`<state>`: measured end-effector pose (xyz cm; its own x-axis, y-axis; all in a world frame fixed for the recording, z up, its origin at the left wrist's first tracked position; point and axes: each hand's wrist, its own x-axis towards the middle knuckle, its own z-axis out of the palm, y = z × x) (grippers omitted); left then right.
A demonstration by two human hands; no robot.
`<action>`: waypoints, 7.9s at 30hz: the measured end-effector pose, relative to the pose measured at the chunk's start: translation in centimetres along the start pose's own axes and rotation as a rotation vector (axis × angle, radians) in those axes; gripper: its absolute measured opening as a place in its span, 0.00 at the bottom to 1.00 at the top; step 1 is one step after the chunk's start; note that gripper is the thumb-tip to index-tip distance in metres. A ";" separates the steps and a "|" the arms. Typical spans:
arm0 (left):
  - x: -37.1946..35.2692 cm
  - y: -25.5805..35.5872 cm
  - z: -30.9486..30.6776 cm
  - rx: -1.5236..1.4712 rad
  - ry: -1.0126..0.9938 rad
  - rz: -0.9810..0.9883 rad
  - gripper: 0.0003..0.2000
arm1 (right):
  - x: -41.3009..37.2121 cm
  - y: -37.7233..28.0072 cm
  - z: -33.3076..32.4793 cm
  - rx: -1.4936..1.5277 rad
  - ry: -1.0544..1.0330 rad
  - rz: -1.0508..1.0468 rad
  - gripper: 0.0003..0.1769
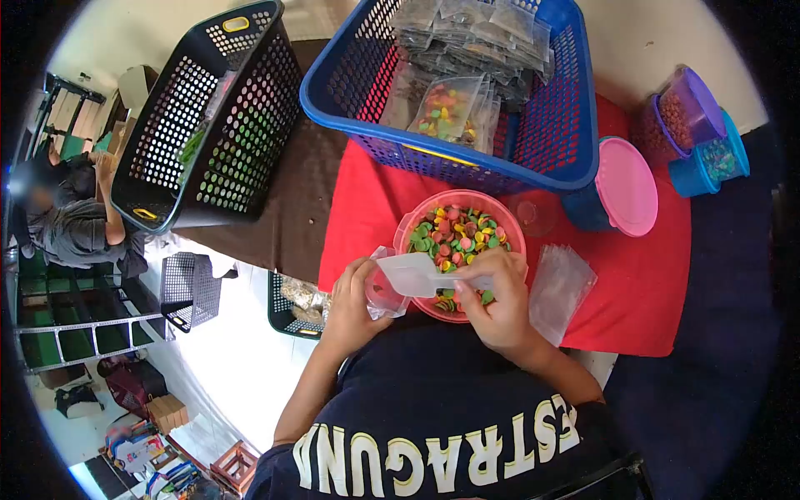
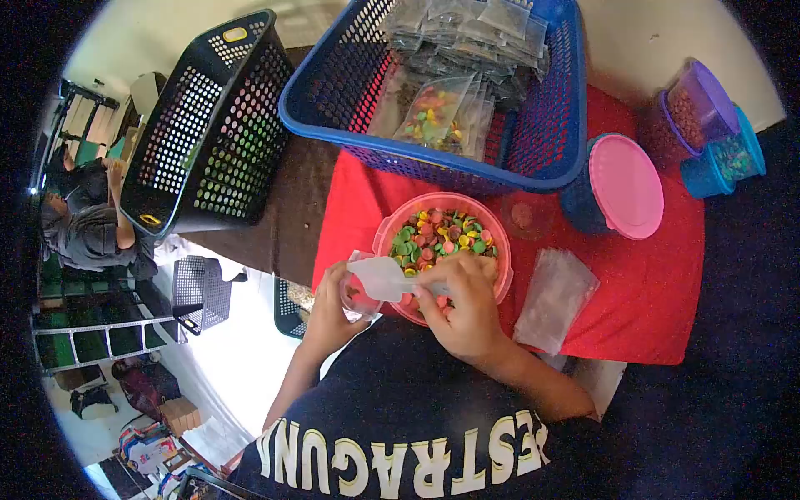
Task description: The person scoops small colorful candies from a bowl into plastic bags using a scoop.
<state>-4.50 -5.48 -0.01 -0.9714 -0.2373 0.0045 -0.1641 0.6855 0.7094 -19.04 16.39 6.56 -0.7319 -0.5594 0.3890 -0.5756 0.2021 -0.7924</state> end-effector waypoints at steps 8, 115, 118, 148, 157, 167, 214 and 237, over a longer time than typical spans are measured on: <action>2.2 -2.0 -0.9 -0.074 -0.075 0.010 0.50 | -1.8 3.1 -2.6 -0.207 0.254 0.252 0.08; 8.4 -7.5 -4.2 -0.042 -0.305 0.313 0.46 | -8.0 0.6 2.0 -0.653 0.177 0.190 0.14; 8.4 -7.4 -4.1 -0.050 -0.308 0.305 0.46 | -7.6 0.5 1.1 -0.706 0.287 0.227 0.14; 8.6 -6.3 -5.2 0.012 -0.355 0.311 0.45 | -9.1 1.8 3.0 -0.521 0.325 0.305 0.11; 9.4 -4.1 -4.2 0.013 -0.351 0.366 0.47 | -10.0 1.4 5.7 -0.499 0.296 0.154 0.15; 9.8 -4.6 -3.5 -0.058 -0.339 0.312 0.47 | -10.5 1.0 7.5 -0.250 0.375 0.543 0.09; 9.5 -5.5 -2.7 -0.109 -0.261 0.352 0.47 | -6.2 3.6 5.9 -0.693 0.005 0.462 0.07; 8.3 -0.3 -1.2 0.069 -0.128 0.163 0.48 | -4.7 1.4 -9.2 -0.641 -0.370 -0.018 0.15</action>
<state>-12.27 -8.47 0.67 -0.9992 -0.0336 0.0226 -0.0105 0.7544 0.6564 -19.70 26.68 7.93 -0.6149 -0.7786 0.1252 -0.7690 0.5570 -0.3136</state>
